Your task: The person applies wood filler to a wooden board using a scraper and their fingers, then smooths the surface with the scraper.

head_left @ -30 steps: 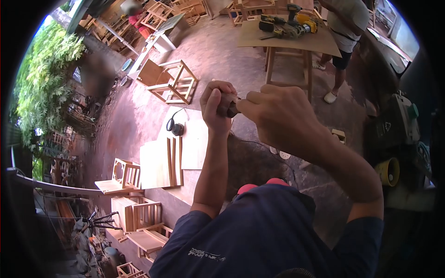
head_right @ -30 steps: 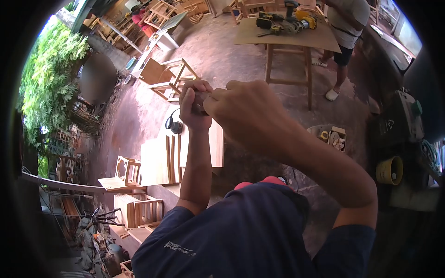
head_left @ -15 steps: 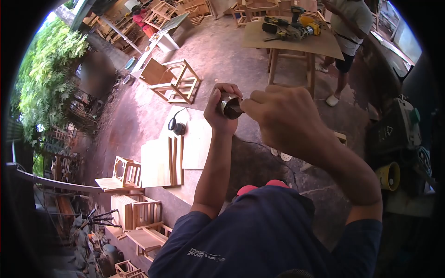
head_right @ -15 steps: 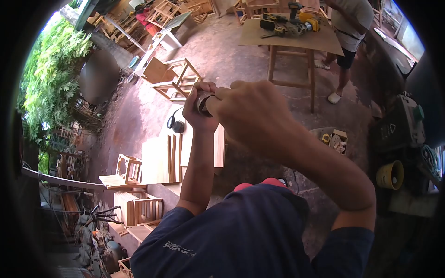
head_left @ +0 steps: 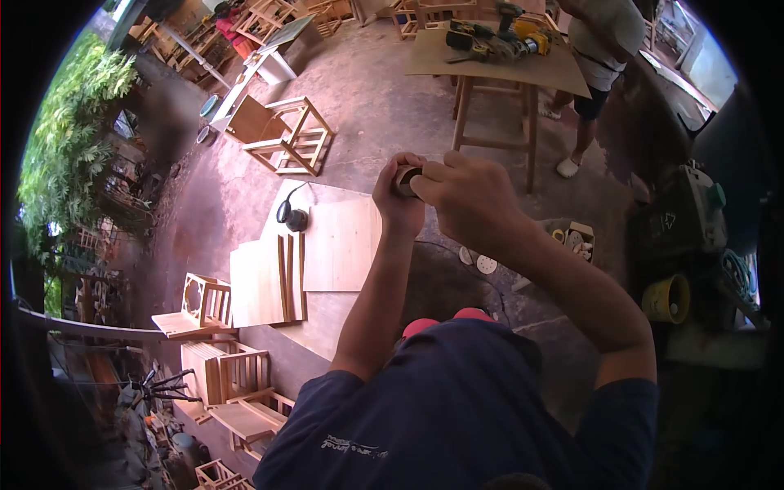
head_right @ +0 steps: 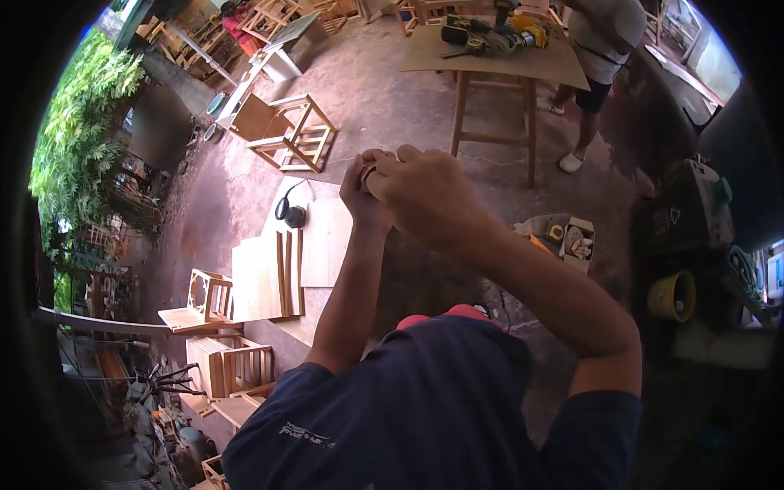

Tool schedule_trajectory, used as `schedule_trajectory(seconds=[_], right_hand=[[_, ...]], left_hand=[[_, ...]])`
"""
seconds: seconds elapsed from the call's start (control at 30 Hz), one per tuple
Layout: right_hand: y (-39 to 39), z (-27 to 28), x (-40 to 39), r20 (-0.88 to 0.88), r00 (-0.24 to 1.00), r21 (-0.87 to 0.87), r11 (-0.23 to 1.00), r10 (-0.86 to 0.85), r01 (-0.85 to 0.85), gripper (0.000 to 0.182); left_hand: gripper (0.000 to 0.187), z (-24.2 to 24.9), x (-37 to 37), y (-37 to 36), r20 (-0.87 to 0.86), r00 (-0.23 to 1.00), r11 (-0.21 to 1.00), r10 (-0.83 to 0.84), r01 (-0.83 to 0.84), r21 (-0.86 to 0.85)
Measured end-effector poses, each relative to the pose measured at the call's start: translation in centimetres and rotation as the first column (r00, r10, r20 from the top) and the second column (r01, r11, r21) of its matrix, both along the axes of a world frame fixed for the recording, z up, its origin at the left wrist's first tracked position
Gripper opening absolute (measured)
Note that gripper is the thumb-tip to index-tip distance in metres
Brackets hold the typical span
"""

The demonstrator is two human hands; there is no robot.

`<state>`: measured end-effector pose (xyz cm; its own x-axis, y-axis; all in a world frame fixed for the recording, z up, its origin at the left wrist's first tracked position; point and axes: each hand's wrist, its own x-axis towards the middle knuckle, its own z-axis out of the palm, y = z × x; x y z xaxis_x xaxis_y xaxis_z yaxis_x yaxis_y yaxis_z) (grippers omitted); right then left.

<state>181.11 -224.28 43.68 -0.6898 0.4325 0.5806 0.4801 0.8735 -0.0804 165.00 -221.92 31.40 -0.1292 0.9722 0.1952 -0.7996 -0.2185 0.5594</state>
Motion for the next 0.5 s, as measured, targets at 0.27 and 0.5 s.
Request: schedule_trajectory(seconds=[0.27, 0.5], right_hand=[[-0.2, 2.9, 0.8, 0.293, 0.956, 0.013, 1.0, 0.005, -0.009, 0.007], [-0.6, 2.9, 0.5, 0.21, 0.977, 0.132, 0.991, -0.029, 0.001, 0.008]], left_hand=[[0.035, 0.8, -0.8, -0.2, -0.1, 0.991, 0.996, -0.091, 0.091, -0.012], [0.035, 2.1, -0.7, -0.6, -0.136, 0.991, 1.0, 0.011, -0.013, -0.017]])
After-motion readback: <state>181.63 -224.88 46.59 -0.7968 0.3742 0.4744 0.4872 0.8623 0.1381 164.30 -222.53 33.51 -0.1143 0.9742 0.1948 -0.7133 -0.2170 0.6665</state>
